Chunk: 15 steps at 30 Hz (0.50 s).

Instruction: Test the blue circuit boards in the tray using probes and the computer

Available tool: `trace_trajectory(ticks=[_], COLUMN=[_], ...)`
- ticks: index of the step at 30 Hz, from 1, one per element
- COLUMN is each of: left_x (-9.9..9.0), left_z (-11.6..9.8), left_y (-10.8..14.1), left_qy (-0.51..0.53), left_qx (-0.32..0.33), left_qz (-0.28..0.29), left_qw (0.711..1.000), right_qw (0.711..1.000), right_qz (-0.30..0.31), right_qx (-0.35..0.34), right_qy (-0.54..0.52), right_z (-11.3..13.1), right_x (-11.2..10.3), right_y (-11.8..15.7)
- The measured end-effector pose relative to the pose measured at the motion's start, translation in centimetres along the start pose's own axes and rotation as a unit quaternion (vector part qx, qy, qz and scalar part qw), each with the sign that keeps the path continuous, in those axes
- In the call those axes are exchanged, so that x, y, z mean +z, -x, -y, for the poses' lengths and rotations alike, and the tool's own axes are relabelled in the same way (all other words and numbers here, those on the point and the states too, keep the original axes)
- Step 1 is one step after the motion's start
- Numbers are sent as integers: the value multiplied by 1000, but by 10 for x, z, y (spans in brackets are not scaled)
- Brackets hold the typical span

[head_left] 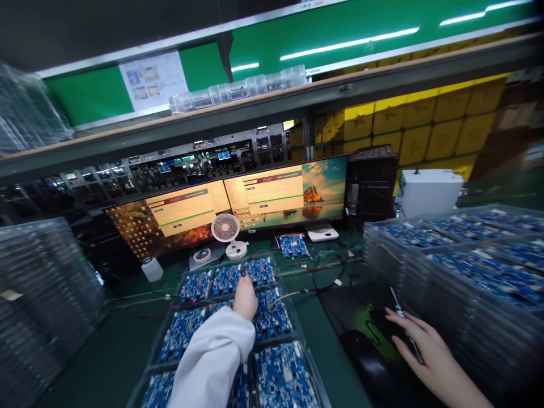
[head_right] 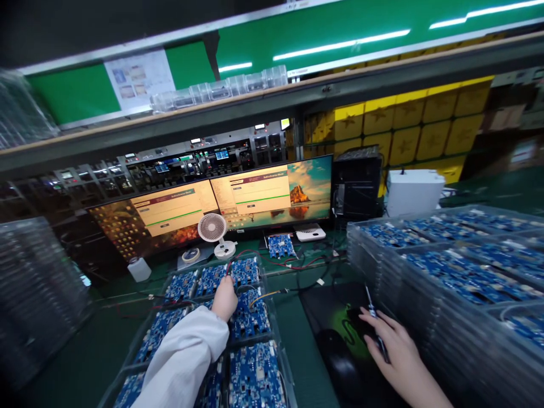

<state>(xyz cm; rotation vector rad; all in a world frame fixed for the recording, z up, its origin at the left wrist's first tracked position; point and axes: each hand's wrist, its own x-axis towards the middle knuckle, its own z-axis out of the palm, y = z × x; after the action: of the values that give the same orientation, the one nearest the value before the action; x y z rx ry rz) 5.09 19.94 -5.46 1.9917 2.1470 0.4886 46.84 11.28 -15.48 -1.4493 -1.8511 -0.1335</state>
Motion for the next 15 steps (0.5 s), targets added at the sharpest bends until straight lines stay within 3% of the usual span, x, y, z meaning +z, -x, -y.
trace_trajectory(ticks=[4, 10, 15], left_x=[-5, -3, 2], left_z=[-6, -17, -25], left_y=[10, 37, 40], left_qy=[6, 21, -1], left_qx=[29, 101, 104], left_qz=[16, 106, 119], left_qw=[999, 989, 987], right_qw=[1000, 1000, 999], right_qz=[5, -12, -29], right_qx=[5, -5, -28], right_qy=[-7, -6, -6], right_z=[2, 0, -5], right_x=[-2, 2, 6], right_y=[-1, -1, 0])
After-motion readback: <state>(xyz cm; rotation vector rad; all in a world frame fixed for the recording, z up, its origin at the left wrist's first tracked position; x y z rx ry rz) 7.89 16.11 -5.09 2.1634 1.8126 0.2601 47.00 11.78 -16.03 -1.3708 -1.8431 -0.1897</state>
